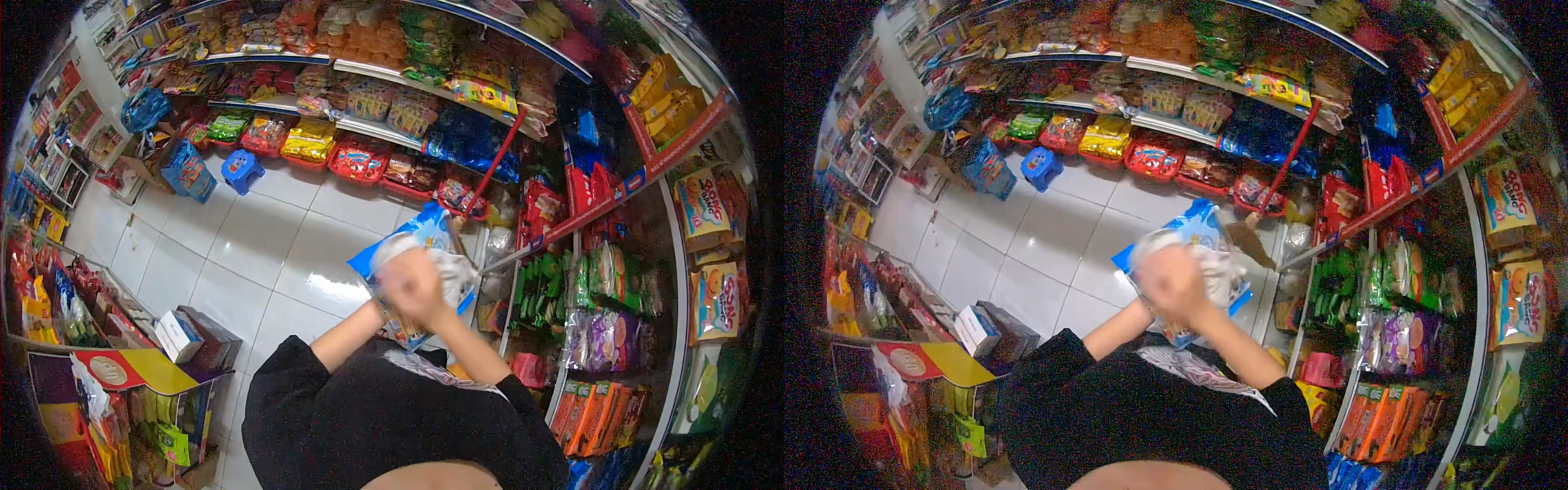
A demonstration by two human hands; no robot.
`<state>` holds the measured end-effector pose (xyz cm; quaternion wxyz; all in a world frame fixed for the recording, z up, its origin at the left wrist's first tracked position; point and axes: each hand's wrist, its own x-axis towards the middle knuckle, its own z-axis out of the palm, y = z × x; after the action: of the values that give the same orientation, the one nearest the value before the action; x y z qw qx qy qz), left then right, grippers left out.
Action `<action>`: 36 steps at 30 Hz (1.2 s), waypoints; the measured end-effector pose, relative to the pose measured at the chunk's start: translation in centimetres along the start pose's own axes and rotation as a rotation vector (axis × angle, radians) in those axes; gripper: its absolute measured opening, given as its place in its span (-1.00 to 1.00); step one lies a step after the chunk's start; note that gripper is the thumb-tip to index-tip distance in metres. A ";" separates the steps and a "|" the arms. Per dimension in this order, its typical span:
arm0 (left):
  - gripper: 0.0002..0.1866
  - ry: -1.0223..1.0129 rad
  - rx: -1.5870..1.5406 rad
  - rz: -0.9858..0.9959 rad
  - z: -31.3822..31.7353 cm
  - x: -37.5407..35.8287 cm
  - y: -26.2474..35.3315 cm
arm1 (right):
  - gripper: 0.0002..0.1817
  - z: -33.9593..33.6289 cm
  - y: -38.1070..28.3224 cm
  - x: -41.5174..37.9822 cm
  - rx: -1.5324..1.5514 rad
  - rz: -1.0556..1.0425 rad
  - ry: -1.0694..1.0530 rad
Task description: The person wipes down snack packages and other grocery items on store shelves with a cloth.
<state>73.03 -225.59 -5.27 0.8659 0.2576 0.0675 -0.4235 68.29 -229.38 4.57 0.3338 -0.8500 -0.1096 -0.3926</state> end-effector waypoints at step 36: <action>-0.25 -0.201 0.524 -0.100 -1.6 4.1 5.2 | -0.72 -10.0 5.4 -4.5 0.865 0.557 0.423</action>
<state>79.75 -225.02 -5.99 0.7503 0.4256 -0.1178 -0.4921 61.74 -239.62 3.29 0.7580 -0.5351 0.0374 -0.3710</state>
